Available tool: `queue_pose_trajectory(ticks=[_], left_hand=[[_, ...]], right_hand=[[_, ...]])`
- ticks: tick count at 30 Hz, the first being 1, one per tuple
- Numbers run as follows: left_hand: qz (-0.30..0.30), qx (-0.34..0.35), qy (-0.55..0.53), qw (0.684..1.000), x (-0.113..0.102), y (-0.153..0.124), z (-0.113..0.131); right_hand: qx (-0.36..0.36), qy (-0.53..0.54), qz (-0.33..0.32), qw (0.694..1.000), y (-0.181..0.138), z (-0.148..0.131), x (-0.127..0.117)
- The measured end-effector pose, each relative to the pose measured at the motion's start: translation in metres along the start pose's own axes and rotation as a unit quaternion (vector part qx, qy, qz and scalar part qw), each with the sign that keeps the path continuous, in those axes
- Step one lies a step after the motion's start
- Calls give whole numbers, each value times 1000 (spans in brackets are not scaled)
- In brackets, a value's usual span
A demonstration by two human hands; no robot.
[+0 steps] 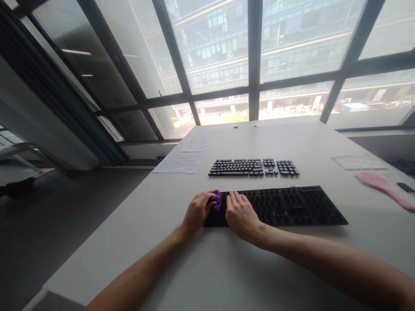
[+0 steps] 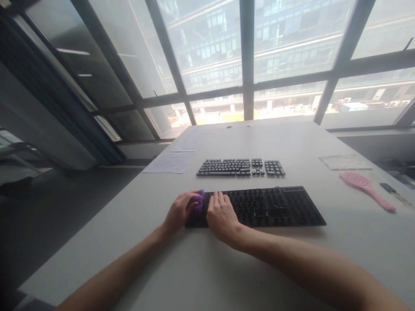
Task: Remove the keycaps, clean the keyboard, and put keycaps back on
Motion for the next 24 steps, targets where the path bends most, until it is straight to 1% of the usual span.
queue_pose_trajectory(ticks=[2,3,5,7,9,11,13,15,16,17,19,21,22,24], left_hand=[[-3,38,-19,999,-5,-3,9],[-19,58,-24,998,-5,-5,14],[-78,90,-29,992,-1,-7,23],[-142,107,-31,984,3,-8,26],[-174,111,-17,978,1,-8,22],[-163,95,9,982,-11,-7,10],[-123,53,25,991,-27,-7,-4],[-93,18,8,995,-38,-8,-12],[-98,18,-12,995,-38,-9,-10],[-118,32,-34,992,-33,-10,-4],[-178,82,-73,978,-19,-11,16],[-220,115,-86,965,-8,-12,31],[-228,118,-82,963,-7,-11,34],[-238,110,-57,963,-9,-10,33]], right_hand=[[-2,-7,3,1000,0,0,1],[-3,-9,5,1000,1,-1,2],[-4,-12,8,1000,0,-1,2],[-3,-11,10,1000,0,-1,3],[0,-6,9,1000,-1,0,3],[1,1,6,1000,-1,0,4],[-1,6,5,1000,-1,0,4],[-3,8,4,1000,-2,0,3],[-3,7,3,1000,-2,-1,3],[-4,6,2,1000,-1,-1,3],[-3,2,1,1000,-1,-1,3],[-2,-3,3,1000,-1,-1,3],[-1,-5,4,1000,-1,-1,2],[0,-3,3,1000,-2,-1,2]])
Point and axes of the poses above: each hand's wrist, its own y-axis towards the middle knuckle, its own x-axis out of the palm, z = x × y, the point moved 9 cm from there along y, towards the middle knuckle, and after that the axes turned 10 degrees about -z, right-handed, at the moved point
